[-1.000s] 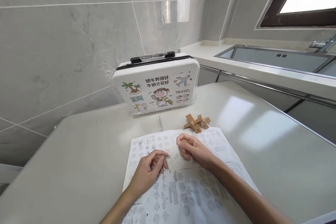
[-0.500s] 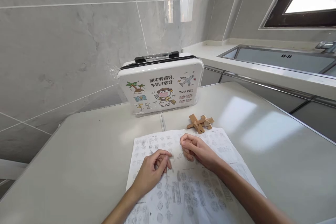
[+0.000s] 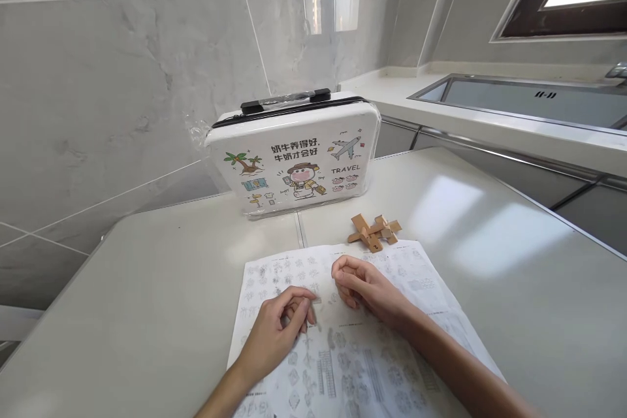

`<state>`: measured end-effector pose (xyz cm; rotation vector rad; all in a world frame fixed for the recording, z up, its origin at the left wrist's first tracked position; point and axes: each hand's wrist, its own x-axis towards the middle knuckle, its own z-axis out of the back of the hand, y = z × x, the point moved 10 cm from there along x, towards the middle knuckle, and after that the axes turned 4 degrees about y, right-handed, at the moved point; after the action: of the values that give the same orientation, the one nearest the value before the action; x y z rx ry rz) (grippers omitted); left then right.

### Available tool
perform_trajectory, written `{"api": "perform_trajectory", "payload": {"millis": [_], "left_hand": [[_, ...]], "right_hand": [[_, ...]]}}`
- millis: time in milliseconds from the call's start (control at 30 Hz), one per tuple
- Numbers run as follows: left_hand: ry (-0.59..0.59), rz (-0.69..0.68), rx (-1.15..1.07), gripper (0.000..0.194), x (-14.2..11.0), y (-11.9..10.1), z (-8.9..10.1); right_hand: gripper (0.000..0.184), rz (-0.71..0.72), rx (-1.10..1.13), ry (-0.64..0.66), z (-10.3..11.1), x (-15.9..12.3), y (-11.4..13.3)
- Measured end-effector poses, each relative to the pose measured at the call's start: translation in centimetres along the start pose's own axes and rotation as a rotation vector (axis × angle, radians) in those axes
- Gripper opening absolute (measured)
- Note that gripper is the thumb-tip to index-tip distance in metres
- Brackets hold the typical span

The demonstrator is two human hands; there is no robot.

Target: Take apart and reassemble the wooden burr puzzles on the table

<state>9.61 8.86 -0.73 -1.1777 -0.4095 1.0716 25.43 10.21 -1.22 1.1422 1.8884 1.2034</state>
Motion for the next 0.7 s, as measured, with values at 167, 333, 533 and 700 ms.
{"api": "perform_trajectory", "payload": {"millis": [167, 333, 533, 700], "left_hand": [[-0.006, -0.005, 0.006, 0.038, 0.0, -0.2, 0.1], [-0.003, 0.019, -0.003, 0.038, 0.0, -0.1, 0.1], [0.006, 0.041, -0.001, 0.039, -0.1, 0.1, 0.0], [0.008, 0.037, 0.008, 0.039, 0.0, -0.1, 0.1]], "right_hand": [[0.035, -0.001, 0.045, -0.009, 0.2, 0.2, -0.4], [0.041, 0.006, 0.124, -0.060, 1.2, -0.1, -0.5], [0.053, 0.058, 0.394, -0.132, 3.6, -0.7, 0.4], [0.055, 0.136, 0.700, -0.215, 6.7, -1.2, 1.0]]}}
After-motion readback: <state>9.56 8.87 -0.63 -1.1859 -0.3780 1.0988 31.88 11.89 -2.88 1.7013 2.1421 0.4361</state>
